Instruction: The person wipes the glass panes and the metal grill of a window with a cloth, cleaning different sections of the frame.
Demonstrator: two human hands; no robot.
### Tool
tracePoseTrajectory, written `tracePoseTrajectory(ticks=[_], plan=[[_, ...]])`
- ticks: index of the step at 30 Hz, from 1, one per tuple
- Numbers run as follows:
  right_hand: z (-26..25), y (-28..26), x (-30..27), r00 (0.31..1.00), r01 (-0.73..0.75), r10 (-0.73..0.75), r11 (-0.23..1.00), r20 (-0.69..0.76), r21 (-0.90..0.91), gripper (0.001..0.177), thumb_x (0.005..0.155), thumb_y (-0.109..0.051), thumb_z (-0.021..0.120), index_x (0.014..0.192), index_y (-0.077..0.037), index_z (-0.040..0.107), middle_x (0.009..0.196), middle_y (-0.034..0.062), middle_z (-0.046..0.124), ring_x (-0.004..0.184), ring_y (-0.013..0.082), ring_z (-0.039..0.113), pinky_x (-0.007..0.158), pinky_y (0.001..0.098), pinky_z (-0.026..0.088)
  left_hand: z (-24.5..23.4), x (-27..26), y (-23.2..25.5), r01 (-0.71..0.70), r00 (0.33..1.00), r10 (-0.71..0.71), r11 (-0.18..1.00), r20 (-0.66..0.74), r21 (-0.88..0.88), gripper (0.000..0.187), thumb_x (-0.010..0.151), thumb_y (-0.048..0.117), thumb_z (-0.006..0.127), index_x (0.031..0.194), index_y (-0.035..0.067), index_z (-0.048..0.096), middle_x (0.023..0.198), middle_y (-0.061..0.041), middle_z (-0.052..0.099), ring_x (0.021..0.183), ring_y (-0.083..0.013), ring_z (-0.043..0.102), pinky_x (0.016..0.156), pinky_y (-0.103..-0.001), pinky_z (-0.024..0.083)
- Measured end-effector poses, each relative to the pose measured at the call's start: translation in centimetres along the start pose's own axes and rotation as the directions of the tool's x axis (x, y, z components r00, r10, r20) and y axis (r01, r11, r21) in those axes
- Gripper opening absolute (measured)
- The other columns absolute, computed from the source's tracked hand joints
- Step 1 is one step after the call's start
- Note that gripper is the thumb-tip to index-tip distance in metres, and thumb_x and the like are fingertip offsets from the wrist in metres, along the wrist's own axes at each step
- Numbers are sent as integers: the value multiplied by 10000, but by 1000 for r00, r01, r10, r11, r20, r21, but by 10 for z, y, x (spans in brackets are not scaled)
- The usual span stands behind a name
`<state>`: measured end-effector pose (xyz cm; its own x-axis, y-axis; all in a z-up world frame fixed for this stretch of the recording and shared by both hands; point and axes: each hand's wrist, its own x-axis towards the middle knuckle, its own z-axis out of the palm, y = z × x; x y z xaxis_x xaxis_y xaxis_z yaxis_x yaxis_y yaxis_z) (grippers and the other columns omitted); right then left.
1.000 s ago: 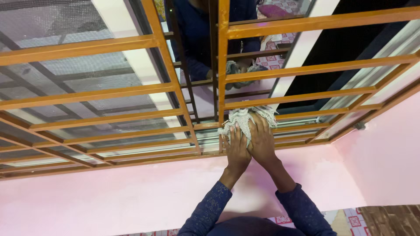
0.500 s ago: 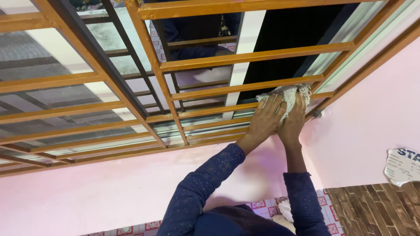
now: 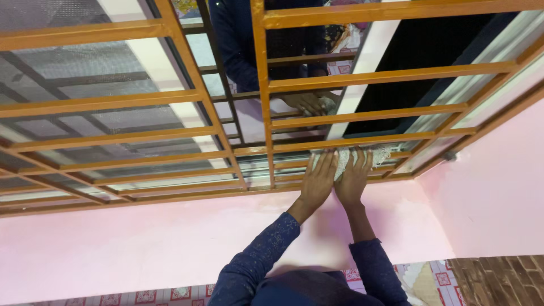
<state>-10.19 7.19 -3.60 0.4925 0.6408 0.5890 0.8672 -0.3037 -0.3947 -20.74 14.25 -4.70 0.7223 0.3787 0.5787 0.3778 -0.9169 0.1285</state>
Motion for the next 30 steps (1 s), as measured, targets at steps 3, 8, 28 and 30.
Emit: tracePoseTrajectory(ticks=[3, 8, 28, 30], plan=[[19, -43, -15, 998, 43, -42, 999, 40, -25, 709, 709, 27, 681, 1388, 87, 489, 1491, 280, 377, 1456, 542, 216, 1212, 616, 229, -24, -36, -32, 102, 995, -102, 993, 2, -63, 657, 922, 92, 580, 1549, -6, 408, 1572, -150, 429, 1508, -274, 360, 1239, -558, 175], [64, -101, -42, 994, 110, -112, 987, 11, 113, 650, 781, 72, 597, 1416, 106, 462, 1556, 255, 399, 1522, 504, 231, 1255, 554, 259, -63, -89, -69, 128, 992, -128, 989, -8, 78, 675, 887, 48, 563, 1544, 9, 414, 1620, -122, 423, 1523, -224, 359, 1250, -538, 154], [22, 78, -59, 949, -261, 291, 940, 119, -221, 472, 1029, -118, 640, 1474, -49, 498, 1574, 133, 442, 1435, 381, 406, 1239, 483, 387, 78, -10, 15, -397, 908, 375, 913, -187, -92, 466, 1039, 160, 507, 1490, 52, 554, 1466, -103, 608, 1337, -220, 599, 1254, -404, 394], [27, 86, -59, 982, -125, 157, 955, 104, -268, 648, 825, 5, 617, 1442, 76, 434, 1587, 227, 375, 1487, 448, 343, 1194, 492, 379, 91, -12, 19, -300, 943, 299, 954, -147, 16, 454, 1005, 192, 525, 1431, 42, 572, 1450, -138, 610, 1327, -255, 601, 1226, -405, 397]])
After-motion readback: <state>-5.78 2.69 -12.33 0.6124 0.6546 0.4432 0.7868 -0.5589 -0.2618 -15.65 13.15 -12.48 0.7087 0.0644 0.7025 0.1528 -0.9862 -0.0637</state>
